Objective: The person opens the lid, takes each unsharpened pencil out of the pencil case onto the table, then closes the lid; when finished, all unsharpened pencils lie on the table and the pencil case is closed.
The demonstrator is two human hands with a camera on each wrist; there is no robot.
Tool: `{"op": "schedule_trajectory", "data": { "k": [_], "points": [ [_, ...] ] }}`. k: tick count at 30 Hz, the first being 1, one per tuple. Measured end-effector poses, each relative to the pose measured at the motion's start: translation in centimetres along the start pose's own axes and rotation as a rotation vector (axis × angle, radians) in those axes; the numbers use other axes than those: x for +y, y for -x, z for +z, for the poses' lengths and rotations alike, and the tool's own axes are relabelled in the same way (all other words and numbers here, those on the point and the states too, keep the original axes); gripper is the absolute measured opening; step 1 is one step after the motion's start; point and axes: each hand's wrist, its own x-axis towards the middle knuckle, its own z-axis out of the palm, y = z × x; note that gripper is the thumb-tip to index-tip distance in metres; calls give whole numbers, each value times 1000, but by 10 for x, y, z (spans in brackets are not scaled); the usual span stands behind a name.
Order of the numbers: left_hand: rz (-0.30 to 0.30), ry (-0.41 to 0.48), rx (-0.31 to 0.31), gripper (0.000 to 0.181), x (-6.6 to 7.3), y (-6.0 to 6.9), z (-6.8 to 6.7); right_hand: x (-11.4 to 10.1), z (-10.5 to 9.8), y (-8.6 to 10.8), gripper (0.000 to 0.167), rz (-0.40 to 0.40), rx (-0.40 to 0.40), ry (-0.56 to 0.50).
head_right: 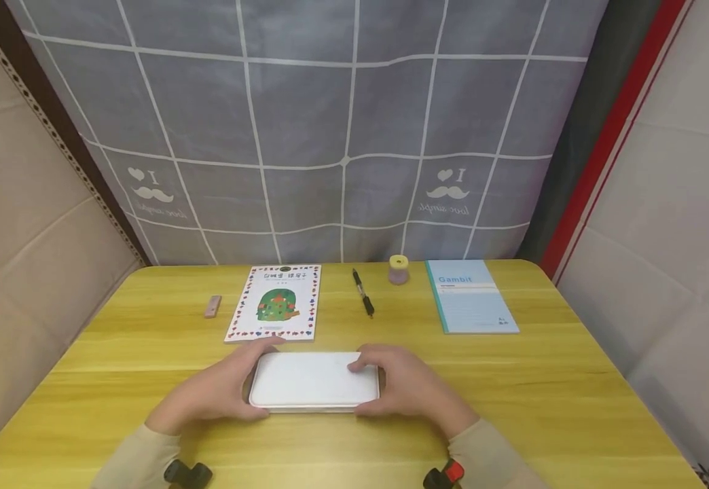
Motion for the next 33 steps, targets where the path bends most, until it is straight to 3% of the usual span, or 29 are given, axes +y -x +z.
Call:
{"op": "schedule_trajectory", "data": {
  "k": [11, 19, 33],
  "points": [
    [30, 13, 17, 98, -3, 4, 1, -8, 0, -3, 55, 42, -38, -26],
    [0, 44, -30, 92, -3, 2, 1, -7, 0, -3, 52, 17, -26, 2],
    [-14, 35, -54, 92, -5, 2, 2, -8, -3, -5, 51, 4, -45, 25]
  ]
}}
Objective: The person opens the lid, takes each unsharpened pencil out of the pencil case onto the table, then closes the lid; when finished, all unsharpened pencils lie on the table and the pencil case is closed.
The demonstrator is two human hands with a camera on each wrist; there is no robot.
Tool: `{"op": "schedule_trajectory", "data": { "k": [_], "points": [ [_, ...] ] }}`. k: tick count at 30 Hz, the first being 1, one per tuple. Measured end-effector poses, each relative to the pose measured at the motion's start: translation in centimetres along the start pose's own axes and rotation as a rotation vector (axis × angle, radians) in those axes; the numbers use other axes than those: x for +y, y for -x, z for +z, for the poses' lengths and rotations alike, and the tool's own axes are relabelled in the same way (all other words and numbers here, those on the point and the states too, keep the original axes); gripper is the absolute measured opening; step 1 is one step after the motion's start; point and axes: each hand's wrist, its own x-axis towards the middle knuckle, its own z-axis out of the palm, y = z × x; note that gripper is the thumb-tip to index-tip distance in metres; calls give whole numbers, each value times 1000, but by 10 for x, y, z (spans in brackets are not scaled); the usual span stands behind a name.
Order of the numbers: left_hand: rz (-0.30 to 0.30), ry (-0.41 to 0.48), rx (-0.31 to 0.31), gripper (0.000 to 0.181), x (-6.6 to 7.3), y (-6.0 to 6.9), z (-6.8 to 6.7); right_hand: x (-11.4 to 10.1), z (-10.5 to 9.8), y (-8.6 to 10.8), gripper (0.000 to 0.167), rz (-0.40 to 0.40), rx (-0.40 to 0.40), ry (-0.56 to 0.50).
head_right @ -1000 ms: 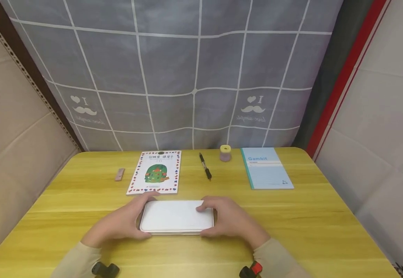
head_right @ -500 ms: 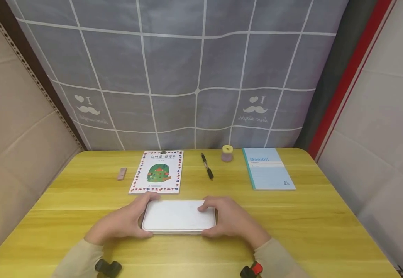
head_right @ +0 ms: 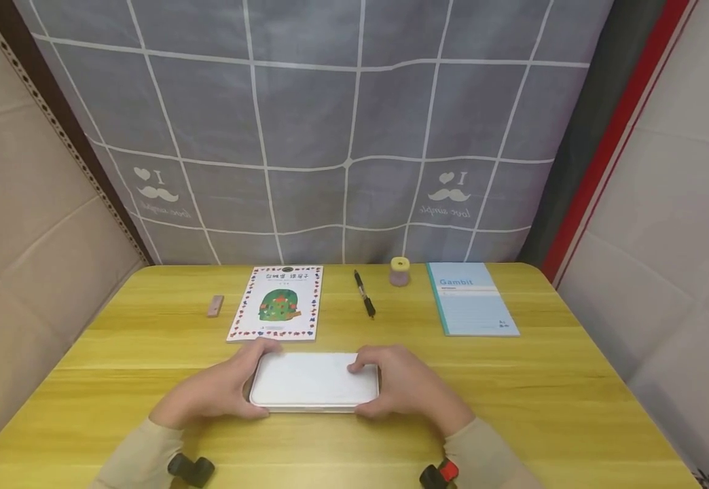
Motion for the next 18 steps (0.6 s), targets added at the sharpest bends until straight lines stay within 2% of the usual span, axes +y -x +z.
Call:
{"op": "schedule_trajectory", "data": {
  "k": [7, 18],
  "points": [
    [-20, 3, -44, 84, 1, 0, -3, -1, -1, -1, 52, 15, -14, 5],
    [3, 8, -38, 84, -1, 1, -3, -5, -5, -2, 51, 41, -24, -32]
  ]
}}
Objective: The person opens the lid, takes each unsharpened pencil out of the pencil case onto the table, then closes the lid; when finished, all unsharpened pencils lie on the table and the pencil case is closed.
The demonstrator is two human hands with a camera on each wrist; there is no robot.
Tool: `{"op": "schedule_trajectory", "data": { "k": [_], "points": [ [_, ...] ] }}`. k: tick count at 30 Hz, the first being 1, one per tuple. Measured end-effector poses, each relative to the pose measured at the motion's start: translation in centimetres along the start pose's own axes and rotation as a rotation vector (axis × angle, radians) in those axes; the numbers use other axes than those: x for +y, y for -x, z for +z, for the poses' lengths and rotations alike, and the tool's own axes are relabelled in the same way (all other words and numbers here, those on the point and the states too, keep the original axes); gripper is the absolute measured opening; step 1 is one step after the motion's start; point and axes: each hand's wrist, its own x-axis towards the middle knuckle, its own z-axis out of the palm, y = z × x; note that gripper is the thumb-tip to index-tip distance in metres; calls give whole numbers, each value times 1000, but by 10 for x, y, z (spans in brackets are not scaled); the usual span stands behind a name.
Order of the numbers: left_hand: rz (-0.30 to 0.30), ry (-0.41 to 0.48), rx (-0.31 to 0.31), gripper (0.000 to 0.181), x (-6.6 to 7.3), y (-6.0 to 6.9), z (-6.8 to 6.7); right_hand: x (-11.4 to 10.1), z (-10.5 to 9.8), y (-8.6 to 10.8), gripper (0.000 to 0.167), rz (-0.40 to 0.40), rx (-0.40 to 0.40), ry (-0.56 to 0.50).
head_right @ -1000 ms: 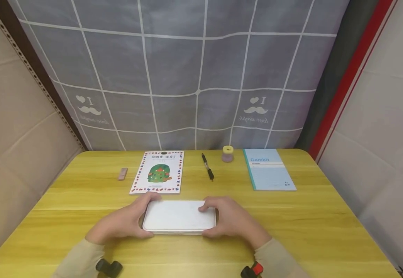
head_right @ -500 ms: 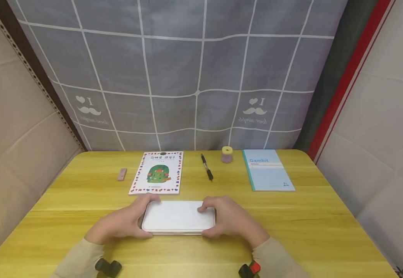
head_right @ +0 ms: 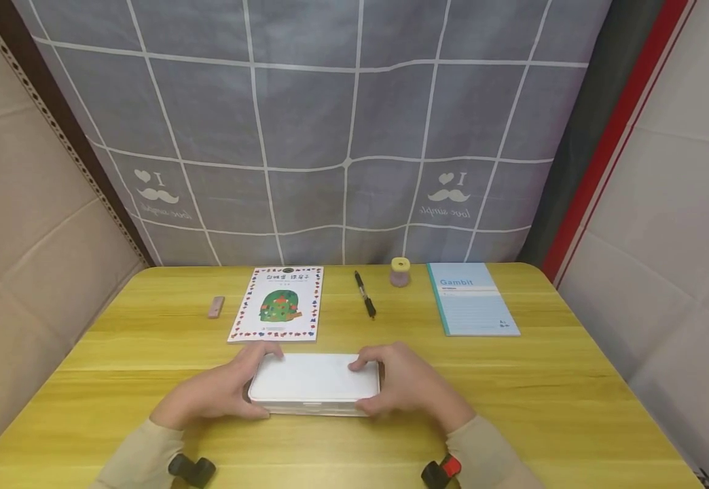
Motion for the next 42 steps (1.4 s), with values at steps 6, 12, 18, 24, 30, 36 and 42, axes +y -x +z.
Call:
{"op": "schedule_trajectory", "data": {
  "k": [6, 12, 18, 24, 30, 36, 42],
  "points": [
    [8, 32, -4, 89, -2, 2, -3, 1, -1, 0, 52, -5, 7, -14],
    [5, 88, -6, 99, -8, 4, -6, 2, -1, 0, 51, -5, 9, -11],
    [-17, 112, -39, 95, -7, 7, -9, 2, -1, -1, 50, -1, 7, -32],
    [-38, 149, -20, 103, -8, 7, -6, 5, -1, 0, 44, 20, 17, -180],
    [-62, 157, -6, 109, -9, 6, -5, 11, -1, -2, 39, 36, 29, -411],
    [-102, 160, -36, 111, -8, 8, -4, 14, 0, -4, 33, 57, 98, -423],
    [-85, 149, -34, 119, -9, 6, -3, 13, -1, -6, 40, 96, 123, -512]
  ]
}}
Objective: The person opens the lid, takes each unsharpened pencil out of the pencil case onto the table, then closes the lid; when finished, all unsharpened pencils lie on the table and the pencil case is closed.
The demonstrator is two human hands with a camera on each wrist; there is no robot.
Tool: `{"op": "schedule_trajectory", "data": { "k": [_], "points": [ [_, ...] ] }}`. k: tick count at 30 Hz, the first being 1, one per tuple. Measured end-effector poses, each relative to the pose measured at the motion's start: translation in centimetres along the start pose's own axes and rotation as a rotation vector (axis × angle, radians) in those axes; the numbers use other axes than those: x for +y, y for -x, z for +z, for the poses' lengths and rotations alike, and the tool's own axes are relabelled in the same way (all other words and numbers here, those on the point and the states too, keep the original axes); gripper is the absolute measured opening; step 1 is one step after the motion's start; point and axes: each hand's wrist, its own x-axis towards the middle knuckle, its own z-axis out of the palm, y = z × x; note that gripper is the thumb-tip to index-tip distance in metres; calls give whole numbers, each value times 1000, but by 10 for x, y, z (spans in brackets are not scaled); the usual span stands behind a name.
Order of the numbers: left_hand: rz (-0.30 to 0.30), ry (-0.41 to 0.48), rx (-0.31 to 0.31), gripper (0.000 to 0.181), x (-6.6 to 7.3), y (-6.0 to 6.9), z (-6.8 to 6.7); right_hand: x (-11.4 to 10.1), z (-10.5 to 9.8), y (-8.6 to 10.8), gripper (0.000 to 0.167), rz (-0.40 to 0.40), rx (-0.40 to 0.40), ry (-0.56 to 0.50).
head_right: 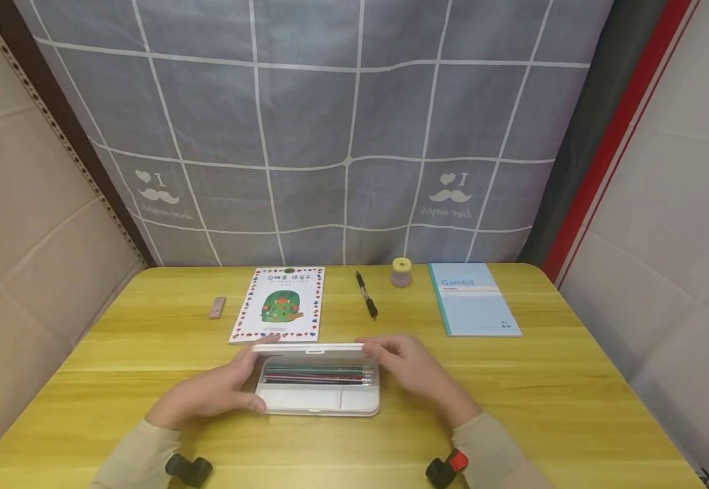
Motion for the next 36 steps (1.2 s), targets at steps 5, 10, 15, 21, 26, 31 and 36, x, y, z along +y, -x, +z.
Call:
{"op": "schedule_trajectory", "data": {
  "k": [5, 10, 15, 21, 26, 31, 36],
  "points": [
    [-29, -8, 1, 128, 1, 0, 0, -1, 1, 1, 50, 52, 34, -62],
    [-34, 27, 10, 139, 1, -3, 1, 1, 3, 0, 52, 116, 123, -86],
    [-28, 87, 55, 153, 0, -5, 2, 8, 4, -2, 52, 187, 202, -108],
    [-19, 110, 110, 160, -4, -6, 4, 19, 4, -7, 42, 238, 243, -70],
    [-37, 106, 115, 161, -3, -6, 4, 23, 5, -9, 36, 259, 267, -58],
    [-39, 112, 98, 159, -2, -6, 3, 24, 6, -10, 31, 268, 282, -40],
    [-42, 103, 95, 158, -2, -6, 3, 24, 7, -10, 28, 274, 292, -32]
  ]
}}
